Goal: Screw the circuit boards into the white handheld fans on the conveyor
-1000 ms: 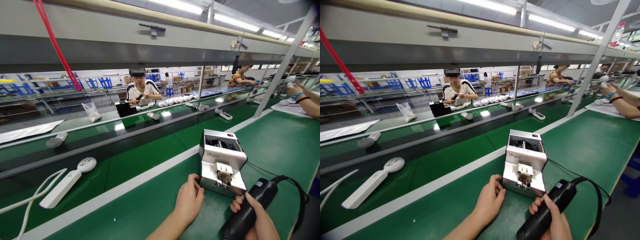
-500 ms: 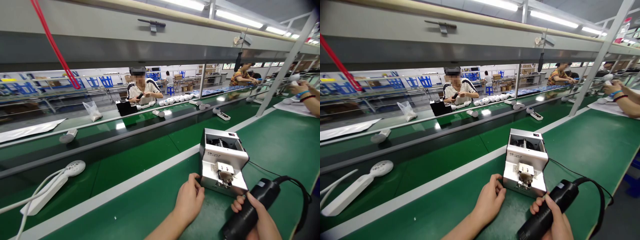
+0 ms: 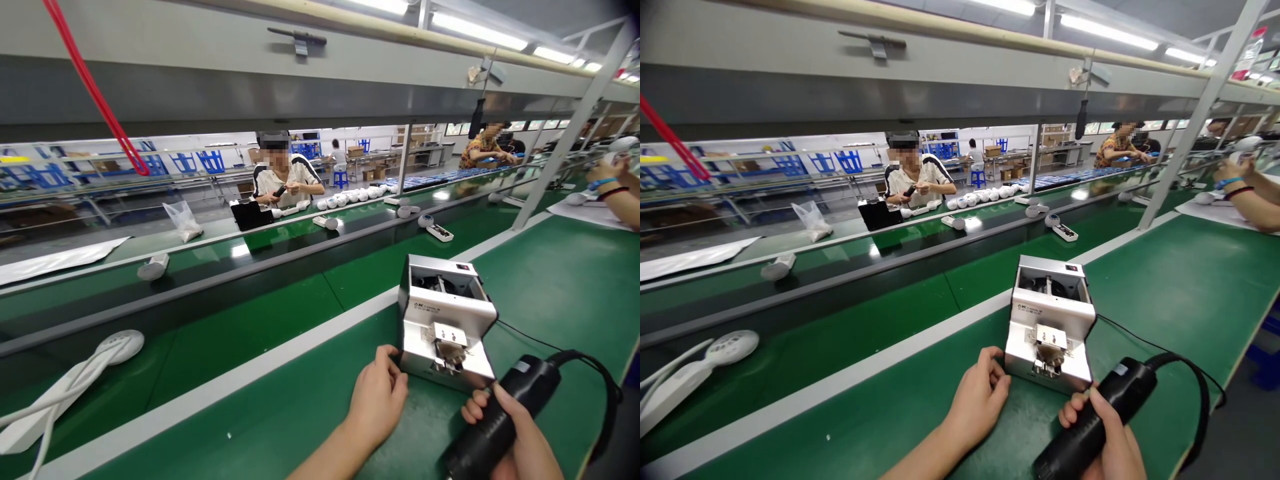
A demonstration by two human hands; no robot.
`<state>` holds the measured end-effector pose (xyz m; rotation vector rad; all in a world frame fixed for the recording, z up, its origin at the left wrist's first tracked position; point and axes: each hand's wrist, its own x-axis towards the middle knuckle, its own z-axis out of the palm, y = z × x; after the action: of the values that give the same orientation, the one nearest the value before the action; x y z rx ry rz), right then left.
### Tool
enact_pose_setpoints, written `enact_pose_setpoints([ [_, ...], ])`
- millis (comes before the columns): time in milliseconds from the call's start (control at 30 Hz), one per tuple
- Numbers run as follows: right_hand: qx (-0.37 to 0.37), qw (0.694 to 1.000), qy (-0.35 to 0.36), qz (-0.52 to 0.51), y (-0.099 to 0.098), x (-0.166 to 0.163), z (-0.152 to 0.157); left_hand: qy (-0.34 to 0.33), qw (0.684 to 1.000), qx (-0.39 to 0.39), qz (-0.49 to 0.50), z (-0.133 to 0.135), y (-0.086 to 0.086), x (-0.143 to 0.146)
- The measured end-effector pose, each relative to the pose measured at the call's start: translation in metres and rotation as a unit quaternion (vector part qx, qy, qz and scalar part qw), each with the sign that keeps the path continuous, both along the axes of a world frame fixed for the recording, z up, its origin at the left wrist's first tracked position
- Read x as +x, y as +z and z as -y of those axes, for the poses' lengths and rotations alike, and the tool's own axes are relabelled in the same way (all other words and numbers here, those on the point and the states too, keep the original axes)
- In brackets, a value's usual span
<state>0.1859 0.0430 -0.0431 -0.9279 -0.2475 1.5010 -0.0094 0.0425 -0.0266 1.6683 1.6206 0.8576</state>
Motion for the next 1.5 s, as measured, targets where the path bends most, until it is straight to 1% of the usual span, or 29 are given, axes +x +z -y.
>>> enact_pose_setpoints([
  [200,0.002,1.0,-0.001,-0.007,0.0,0.0,0.0,-0.001,1.0,0.004,0.006,0.0,0.0,0.0],
  [400,0.008,1.0,-0.01,-0.005,0.007,-0.006,0.003,-0.002,1.0,0.001,0.006,0.001,0.002,-0.001],
  [633,0.034,0.999,-0.037,0.004,0.015,-0.015,0.005,-0.004,1.0,0.001,0.009,-0.001,0.001,-0.005],
  [900,0.051,0.998,-0.029,0.008,0.012,-0.016,0.006,-0.006,1.0,0.005,-0.003,-0.002,0.004,-0.007],
  [1033,0.054,0.998,-0.031,0.004,0.013,-0.016,0.006,-0.003,1.0,0.012,-0.002,-0.003,0.003,-0.007],
  [1200,0.043,0.998,-0.034,0.005,0.013,-0.016,0.005,-0.006,1.0,0.009,-0.004,-0.002,0.001,-0.007],
  [1500,0.03,0.999,-0.032,0.0,0.013,-0.016,0.005,-0.003,1.0,-0.003,0.004,-0.001,0.004,-0.006],
])
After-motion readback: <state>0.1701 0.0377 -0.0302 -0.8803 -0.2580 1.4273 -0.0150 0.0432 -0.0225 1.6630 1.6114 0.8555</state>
